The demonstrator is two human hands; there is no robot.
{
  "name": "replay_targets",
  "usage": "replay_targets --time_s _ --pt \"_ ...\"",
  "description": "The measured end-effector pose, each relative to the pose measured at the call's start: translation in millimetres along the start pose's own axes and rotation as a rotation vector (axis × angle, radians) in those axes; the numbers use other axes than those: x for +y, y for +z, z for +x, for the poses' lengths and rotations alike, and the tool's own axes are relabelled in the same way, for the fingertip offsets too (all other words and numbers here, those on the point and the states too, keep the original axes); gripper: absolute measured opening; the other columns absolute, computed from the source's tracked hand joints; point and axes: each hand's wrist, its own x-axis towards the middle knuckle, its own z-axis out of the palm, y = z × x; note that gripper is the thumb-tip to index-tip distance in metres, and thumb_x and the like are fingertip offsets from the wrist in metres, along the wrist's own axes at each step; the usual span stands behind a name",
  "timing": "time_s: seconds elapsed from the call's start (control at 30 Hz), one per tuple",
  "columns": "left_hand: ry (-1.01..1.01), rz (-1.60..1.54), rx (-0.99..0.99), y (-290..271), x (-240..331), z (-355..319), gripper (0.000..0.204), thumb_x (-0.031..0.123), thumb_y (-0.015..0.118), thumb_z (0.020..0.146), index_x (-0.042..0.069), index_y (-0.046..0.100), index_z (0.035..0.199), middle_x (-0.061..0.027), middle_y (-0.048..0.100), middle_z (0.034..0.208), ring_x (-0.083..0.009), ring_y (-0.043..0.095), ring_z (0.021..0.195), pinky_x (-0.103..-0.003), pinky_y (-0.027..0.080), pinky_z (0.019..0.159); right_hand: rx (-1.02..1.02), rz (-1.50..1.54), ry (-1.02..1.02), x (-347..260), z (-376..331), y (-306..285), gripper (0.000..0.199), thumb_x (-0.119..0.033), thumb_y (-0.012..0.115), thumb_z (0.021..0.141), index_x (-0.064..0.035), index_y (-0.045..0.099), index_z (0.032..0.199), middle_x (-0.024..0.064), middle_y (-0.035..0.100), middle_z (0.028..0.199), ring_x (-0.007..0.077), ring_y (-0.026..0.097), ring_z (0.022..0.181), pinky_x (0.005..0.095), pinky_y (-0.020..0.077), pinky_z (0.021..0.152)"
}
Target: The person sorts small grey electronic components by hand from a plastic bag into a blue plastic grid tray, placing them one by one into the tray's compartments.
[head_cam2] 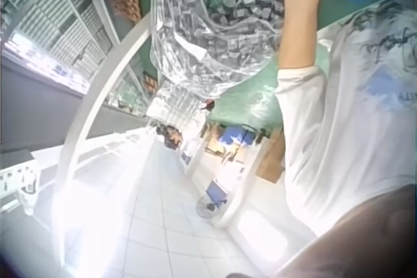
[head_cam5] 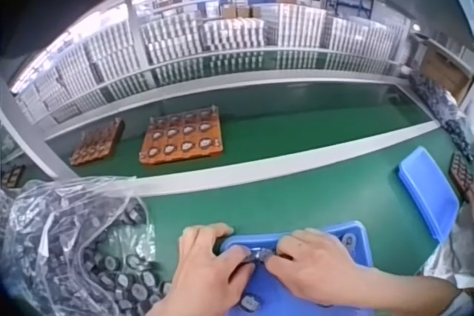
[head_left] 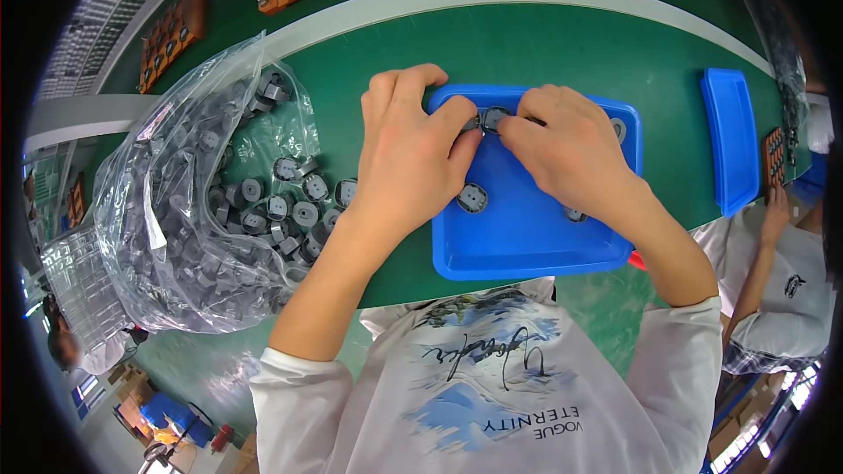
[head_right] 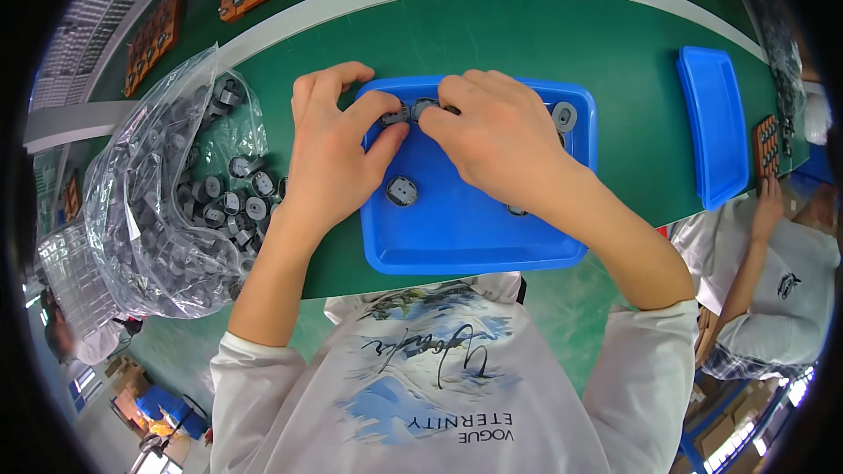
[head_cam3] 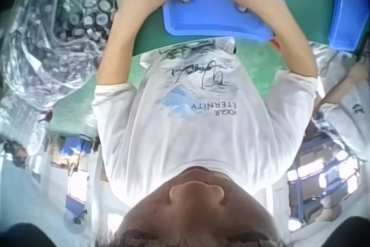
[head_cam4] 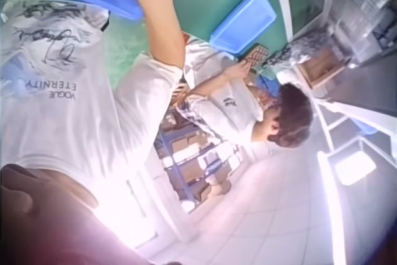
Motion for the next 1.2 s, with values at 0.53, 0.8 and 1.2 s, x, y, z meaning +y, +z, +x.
replay_targets --time_s 0.53,0.8,1.2 --pt "0.066 0.011 -0.23 -33.3 34.9 -35.0 0.03 0.008 0.083 0.068 0.007 0.073 0.096 -0.0095 0.059 0.105 -0.0332 0.051 0.104 -0.046 0.043 0.088 -0.124 0.258 0.215 -24.1 -18.9 -31.0 0.041 -0.01 0.076 0.082 -0.0045 0.06 0.119 0.0136 0.058 0.105 0.0346 0.058 0.097 0.044 0.0493 0.084" --pt "0.076 0.054 -0.19 -26.4 27.4 -40.8 0.029 0.003 0.079 0.07 0.005 0.075 0.098 -0.0115 0.062 0.117 -0.0359 0.05 0.112 -0.047 0.041 0.091 -0.193 0.144 0.13 -45.3 -33.6 -21.6 0.04 -0.013 0.082 0.071 -0.002 0.07 0.107 0.0104 0.058 0.107 0.0317 0.054 0.102 0.0443 0.0464 0.089" --pt "0.055 0.017 -0.219 -26.9 22.3 -33.1 0.026 0.006 0.082 0.068 0.006 0.072 0.092 -0.0155 0.056 0.136 -0.0393 0.046 0.125 -0.05 0.038 0.102 -0.067 0.109 0.129 -40.1 -36.4 -15.5 0.041 -0.011 0.081 0.074 -0.0031 0.071 0.112 0.0092 0.058 0.108 0.0311 0.053 0.103 0.0433 0.0448 0.09"
